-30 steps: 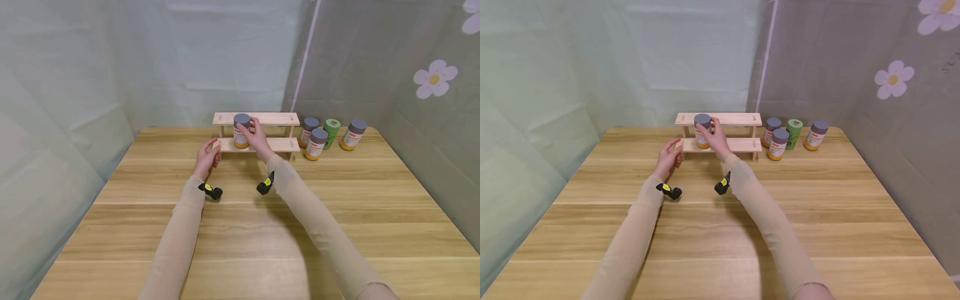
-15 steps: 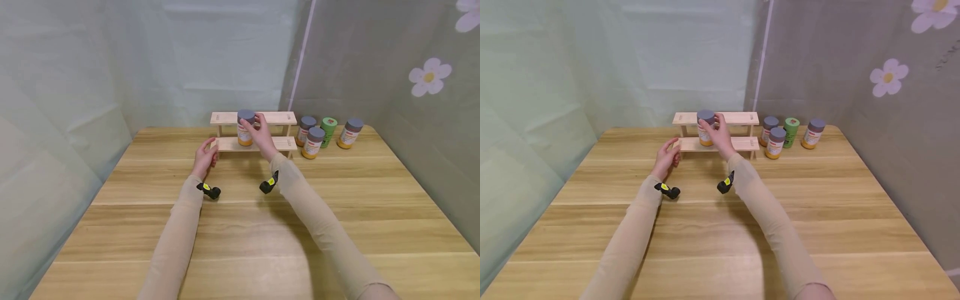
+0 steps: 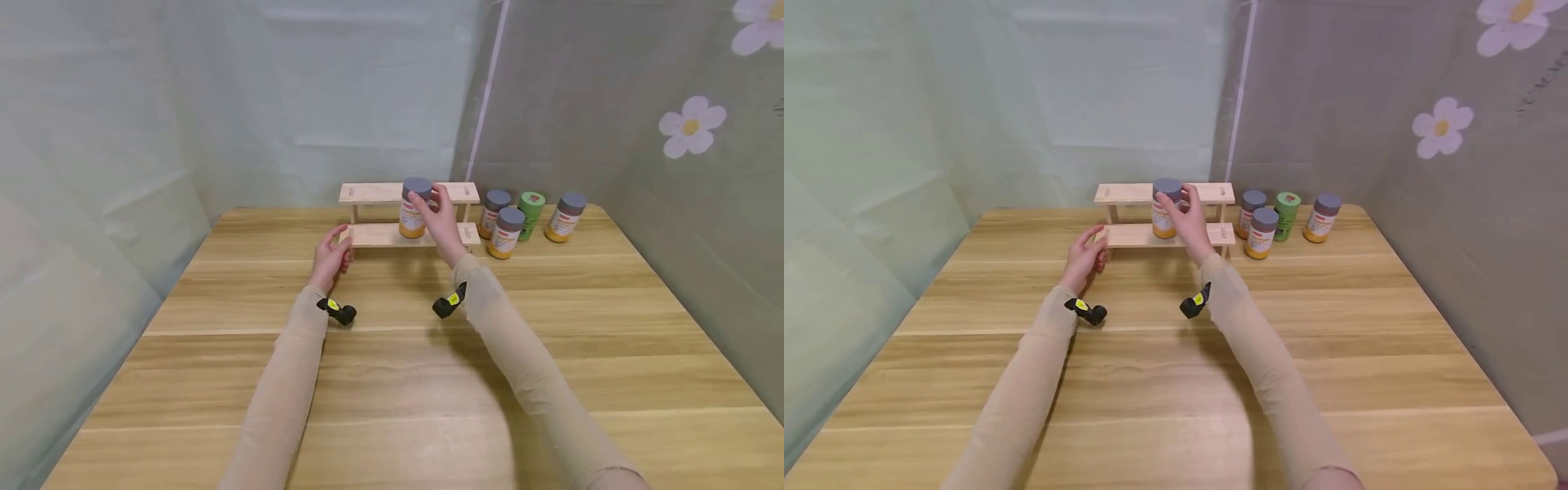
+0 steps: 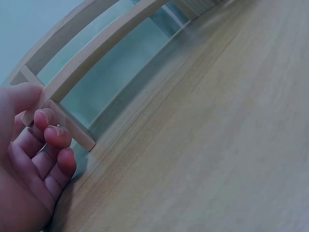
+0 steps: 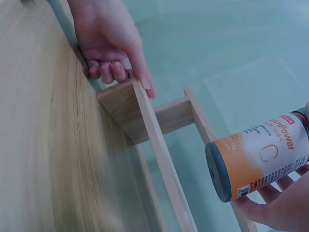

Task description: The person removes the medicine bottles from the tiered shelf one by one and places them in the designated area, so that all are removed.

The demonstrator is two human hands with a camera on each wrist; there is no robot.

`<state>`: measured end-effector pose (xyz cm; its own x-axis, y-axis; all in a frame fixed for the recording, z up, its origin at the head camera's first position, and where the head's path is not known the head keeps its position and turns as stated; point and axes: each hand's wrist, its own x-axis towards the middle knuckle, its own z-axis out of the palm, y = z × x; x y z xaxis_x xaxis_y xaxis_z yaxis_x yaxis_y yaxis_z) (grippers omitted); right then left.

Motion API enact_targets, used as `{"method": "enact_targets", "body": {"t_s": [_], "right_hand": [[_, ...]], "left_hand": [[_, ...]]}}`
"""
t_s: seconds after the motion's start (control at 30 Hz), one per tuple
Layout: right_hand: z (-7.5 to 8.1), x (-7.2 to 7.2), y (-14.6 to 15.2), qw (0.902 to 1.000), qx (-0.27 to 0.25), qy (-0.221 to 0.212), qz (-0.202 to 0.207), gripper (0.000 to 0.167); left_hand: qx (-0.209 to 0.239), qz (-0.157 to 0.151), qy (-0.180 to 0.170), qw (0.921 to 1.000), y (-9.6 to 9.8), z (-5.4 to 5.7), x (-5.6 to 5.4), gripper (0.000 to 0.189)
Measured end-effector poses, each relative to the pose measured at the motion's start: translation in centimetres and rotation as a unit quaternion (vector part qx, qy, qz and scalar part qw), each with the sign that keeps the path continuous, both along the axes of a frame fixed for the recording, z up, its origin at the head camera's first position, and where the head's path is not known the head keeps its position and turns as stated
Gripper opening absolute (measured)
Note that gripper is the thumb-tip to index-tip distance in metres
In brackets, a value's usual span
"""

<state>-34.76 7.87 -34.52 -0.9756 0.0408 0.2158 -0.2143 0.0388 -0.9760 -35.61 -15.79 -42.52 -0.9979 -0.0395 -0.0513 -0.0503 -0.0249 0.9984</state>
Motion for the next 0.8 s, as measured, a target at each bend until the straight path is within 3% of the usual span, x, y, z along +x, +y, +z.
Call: {"method": "enact_targets", "body": {"t_s": [0.13, 0.5, 0.8], "right_hand": [[0.1, 0.3, 0.8, 1.0000, 0.004, -0.002, -0.009, 0.052], [-0.1, 0.7, 2.6, 0.9987, 0.043, 0.007, -0.026, 0.053], [-0.1, 1.5, 4.3, 0.9977, 0.055, 0.031, -0.025, 0.048]], "left_hand": [[0.008, -0.011, -0.010, 0.9999, -0.1, 1.2, 0.8, 0.047], [0.001, -0.013, -0.019, 0.9997, 0.1, 1.5, 1.3, 0.047], [0.007, -0.020, -0.017, 0.9996, 0.1, 1.5, 1.0, 0.047]]}}
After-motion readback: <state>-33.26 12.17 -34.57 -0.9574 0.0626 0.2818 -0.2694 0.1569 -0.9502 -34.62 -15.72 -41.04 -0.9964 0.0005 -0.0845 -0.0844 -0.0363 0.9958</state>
